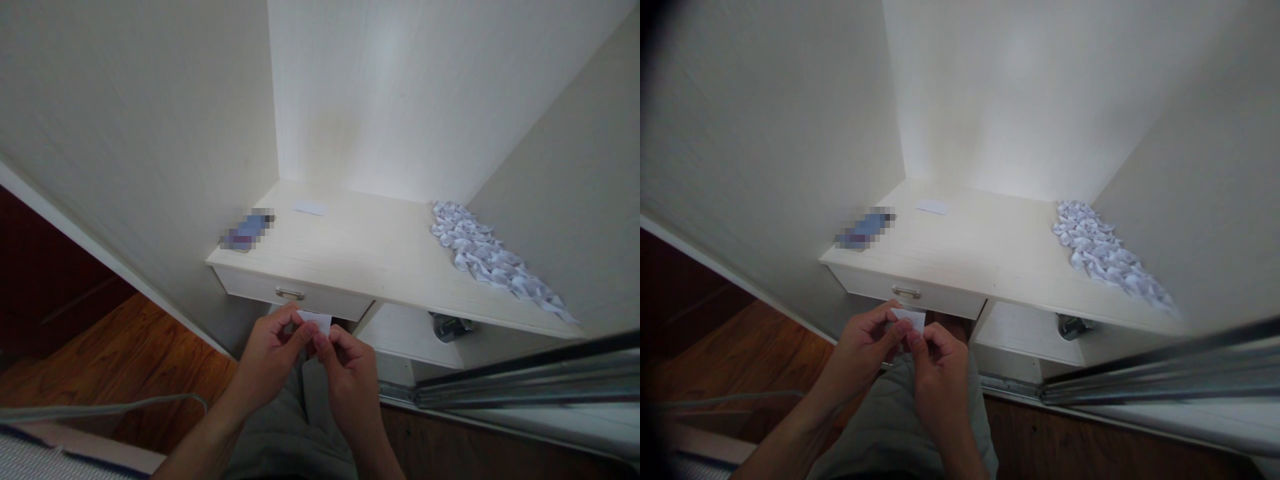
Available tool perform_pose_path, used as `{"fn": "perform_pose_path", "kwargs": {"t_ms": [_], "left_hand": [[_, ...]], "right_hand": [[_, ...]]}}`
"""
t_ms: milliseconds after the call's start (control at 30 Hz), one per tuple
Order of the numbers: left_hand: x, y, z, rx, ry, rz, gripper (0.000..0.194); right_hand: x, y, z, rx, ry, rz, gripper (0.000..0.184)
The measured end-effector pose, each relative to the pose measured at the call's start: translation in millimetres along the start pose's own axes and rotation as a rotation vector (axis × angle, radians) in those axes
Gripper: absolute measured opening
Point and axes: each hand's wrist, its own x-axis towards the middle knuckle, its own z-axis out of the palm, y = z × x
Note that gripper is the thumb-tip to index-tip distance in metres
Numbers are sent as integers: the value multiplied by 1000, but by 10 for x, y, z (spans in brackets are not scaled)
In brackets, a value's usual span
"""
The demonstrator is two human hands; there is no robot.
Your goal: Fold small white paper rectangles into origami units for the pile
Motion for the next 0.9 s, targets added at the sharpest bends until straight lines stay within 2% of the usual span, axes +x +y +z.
{"fn": "perform_pose_path", "kwargs": {"t_ms": [100,300,467,600,733,900], "left_hand": [[-5,-1,17,17,23,16,39],[-53,-96,80,-38,-41,-75,37],[-99,-97,149,-85,24,4,38],[-104,-90,195,-92,65,-2,42],[-103,-109,221,-103,17,-10,37],[-117,-89,225,-28,9,46,39]], "right_hand": [[-29,12,-10,-56,8,-25,35],[-52,20,-95,-130,45,-38,36],[-44,8,-124,-46,-31,11,35],[-56,7,-112,-39,5,-8,37],[-75,15,-116,-84,69,-43,41],[-86,-2,-156,-101,45,-30,43]]}}
